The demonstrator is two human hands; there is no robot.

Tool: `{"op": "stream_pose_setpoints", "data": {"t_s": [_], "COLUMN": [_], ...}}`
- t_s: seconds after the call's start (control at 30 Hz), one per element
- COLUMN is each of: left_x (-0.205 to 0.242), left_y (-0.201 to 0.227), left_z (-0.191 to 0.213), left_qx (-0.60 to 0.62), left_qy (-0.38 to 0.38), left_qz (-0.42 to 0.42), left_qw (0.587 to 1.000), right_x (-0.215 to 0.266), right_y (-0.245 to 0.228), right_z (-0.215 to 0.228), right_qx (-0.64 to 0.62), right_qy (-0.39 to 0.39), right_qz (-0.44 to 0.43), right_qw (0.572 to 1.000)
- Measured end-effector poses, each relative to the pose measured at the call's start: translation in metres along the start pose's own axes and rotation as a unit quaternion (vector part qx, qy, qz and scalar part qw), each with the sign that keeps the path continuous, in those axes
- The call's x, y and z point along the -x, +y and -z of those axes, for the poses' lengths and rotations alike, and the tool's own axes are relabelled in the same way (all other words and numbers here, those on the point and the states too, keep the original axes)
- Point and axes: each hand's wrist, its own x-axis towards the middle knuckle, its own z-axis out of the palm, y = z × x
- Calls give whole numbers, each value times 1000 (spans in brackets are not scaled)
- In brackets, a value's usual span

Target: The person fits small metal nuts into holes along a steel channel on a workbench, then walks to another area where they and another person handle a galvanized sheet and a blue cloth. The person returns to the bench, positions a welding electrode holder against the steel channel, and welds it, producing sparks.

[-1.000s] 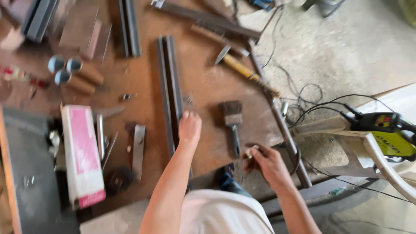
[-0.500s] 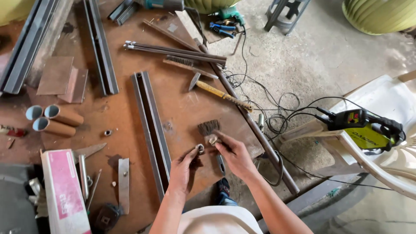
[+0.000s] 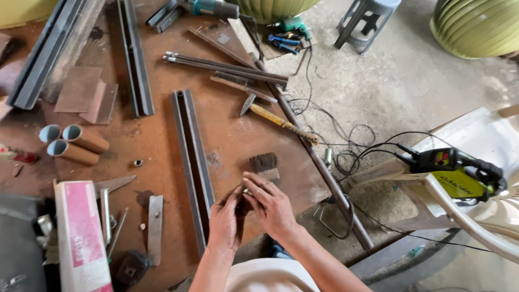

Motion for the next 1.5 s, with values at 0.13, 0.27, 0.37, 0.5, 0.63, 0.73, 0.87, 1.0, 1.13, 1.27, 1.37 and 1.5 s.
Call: {"op": "stream_pose_setpoints", "data": {"t_s": [0.13,0.27,0.37,0.5,0.63,0.73,0.87,1.0,1.13,1.27,1.37,1.5], "left_x": [4,6,7,6,5,8,16,14,15,17,14,16], "left_y": [-6,-7,-10,-9,-12,-11,2,-1,-2,-4,-8,-10], "left_z": [0,3,4,1,9,9,-6,-3,-4,-4,2,2], "left_qx": [23,9,2,8,-30,-55,-33,-28,-31,-33,-47,-79], "left_qy": [2,-51,-70,-105,-108,-119,-101,-110,-95,-82,-70,-68], "left_qz": [7,-17,-12,-22,-27,-59,-39,-32,-40,-56,-75,-97], "left_qw": [1000,999,998,994,993,990,994,993,994,994,994,990], "right_x": [0,5,7,1,4,-3,-2,-1,-1,-1,2,-3], "right_y": [0,6,3,-1,8,-1,-4,-4,-6,-8,2,-3], "right_z": [8,11,17,22,22,31,34,29,26,29,29,30], "right_qx": [-10,-71,-143,-154,-171,-126,-73,-1,33,89,4,-225], "right_qy": [-30,-57,-59,-1,14,17,19,38,39,-11,-58,-58], "right_qz": [28,-33,-158,-78,-131,-153,-150,-67,-26,18,-37,-305], "right_qw": [999,995,975,985,976,980,986,997,998,996,998,924]}}
